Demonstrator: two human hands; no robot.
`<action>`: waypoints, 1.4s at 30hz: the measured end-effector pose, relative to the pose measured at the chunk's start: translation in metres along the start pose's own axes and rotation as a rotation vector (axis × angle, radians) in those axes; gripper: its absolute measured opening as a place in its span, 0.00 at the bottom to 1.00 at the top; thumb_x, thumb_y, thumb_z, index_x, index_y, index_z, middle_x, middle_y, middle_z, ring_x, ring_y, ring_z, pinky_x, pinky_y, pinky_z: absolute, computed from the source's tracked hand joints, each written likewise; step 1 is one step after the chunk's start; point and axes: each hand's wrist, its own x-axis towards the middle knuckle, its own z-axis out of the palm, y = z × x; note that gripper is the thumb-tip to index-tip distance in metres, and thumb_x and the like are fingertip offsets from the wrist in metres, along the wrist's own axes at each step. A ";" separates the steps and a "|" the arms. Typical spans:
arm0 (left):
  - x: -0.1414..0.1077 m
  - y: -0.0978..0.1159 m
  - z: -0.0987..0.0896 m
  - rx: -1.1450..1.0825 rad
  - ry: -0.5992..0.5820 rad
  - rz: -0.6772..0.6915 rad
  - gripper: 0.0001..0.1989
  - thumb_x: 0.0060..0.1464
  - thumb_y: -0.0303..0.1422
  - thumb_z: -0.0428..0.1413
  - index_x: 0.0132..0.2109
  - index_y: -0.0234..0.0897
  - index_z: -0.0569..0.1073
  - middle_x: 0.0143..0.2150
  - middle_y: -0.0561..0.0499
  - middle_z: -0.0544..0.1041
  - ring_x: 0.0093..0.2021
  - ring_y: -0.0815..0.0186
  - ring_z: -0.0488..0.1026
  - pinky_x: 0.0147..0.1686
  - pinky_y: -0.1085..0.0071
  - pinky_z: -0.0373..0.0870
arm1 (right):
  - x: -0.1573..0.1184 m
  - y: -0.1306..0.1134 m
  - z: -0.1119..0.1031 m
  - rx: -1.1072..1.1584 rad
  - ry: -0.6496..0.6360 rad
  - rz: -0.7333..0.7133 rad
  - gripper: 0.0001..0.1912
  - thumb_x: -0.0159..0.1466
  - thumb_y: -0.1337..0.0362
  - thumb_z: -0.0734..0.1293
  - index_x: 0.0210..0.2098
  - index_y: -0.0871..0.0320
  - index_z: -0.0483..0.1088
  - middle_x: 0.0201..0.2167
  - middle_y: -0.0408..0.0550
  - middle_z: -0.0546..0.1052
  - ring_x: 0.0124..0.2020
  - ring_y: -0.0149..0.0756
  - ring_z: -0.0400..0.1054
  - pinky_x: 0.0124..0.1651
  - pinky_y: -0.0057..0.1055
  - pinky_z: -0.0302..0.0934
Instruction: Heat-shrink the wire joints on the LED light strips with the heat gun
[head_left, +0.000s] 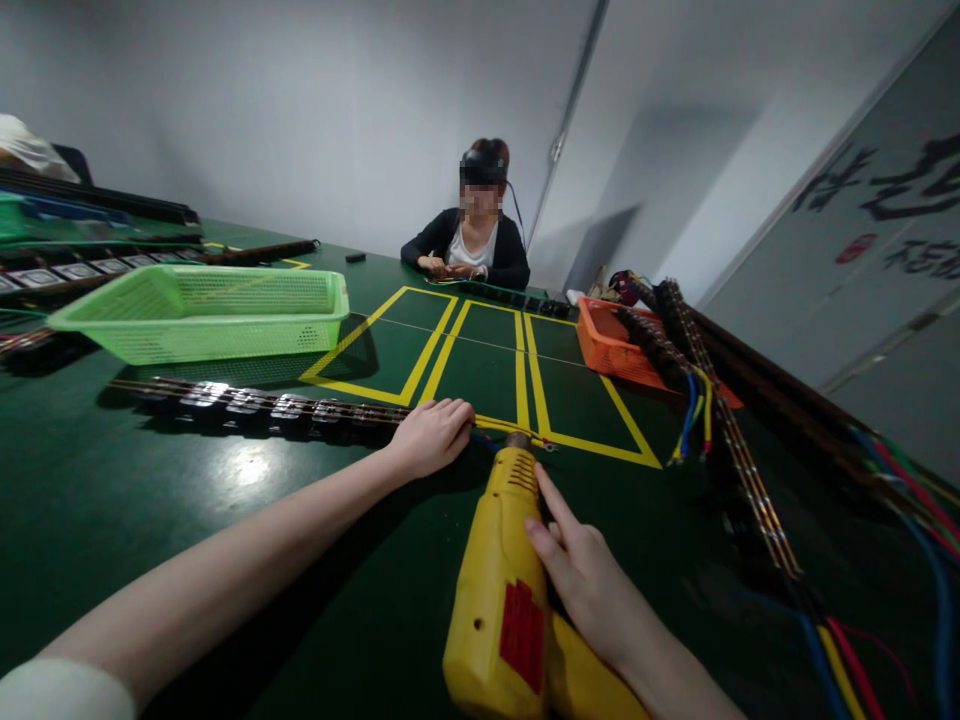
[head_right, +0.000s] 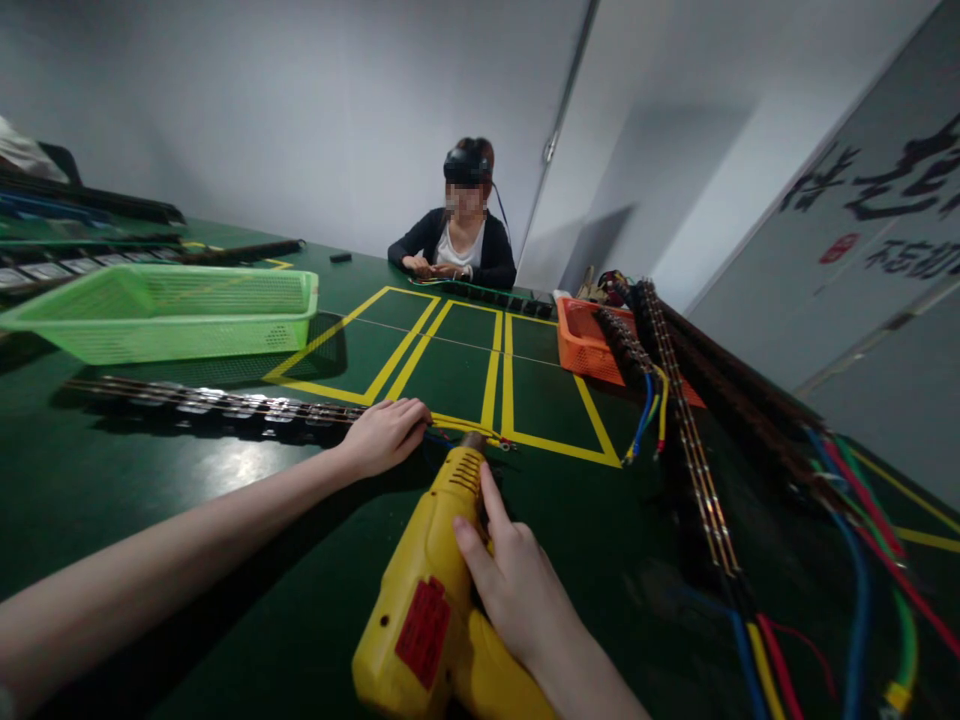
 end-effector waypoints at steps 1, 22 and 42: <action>0.000 0.000 0.000 0.000 0.001 0.003 0.10 0.62 0.33 0.41 0.42 0.37 0.65 0.39 0.49 0.72 0.42 0.64 0.70 0.42 0.67 0.64 | 0.001 -0.002 0.003 -0.015 -0.005 -0.013 0.38 0.65 0.44 0.49 0.67 0.57 0.37 0.29 0.46 0.72 0.30 0.40 0.68 0.33 0.33 0.57; -0.002 0.000 -0.003 0.010 -0.003 0.030 0.11 0.64 0.32 0.39 0.44 0.37 0.65 0.41 0.49 0.72 0.43 0.65 0.70 0.43 0.68 0.64 | 0.004 -0.008 0.008 -0.007 -0.044 -0.063 0.37 0.65 0.45 0.50 0.67 0.55 0.36 0.35 0.48 0.75 0.32 0.39 0.69 0.37 0.34 0.58; -0.002 -0.002 0.000 -0.001 0.009 0.032 0.11 0.63 0.33 0.41 0.43 0.38 0.66 0.40 0.50 0.71 0.42 0.65 0.70 0.42 0.68 0.64 | 0.006 0.005 -0.001 0.107 0.031 0.027 0.39 0.65 0.44 0.51 0.68 0.56 0.36 0.46 0.53 0.75 0.47 0.44 0.70 0.48 0.38 0.59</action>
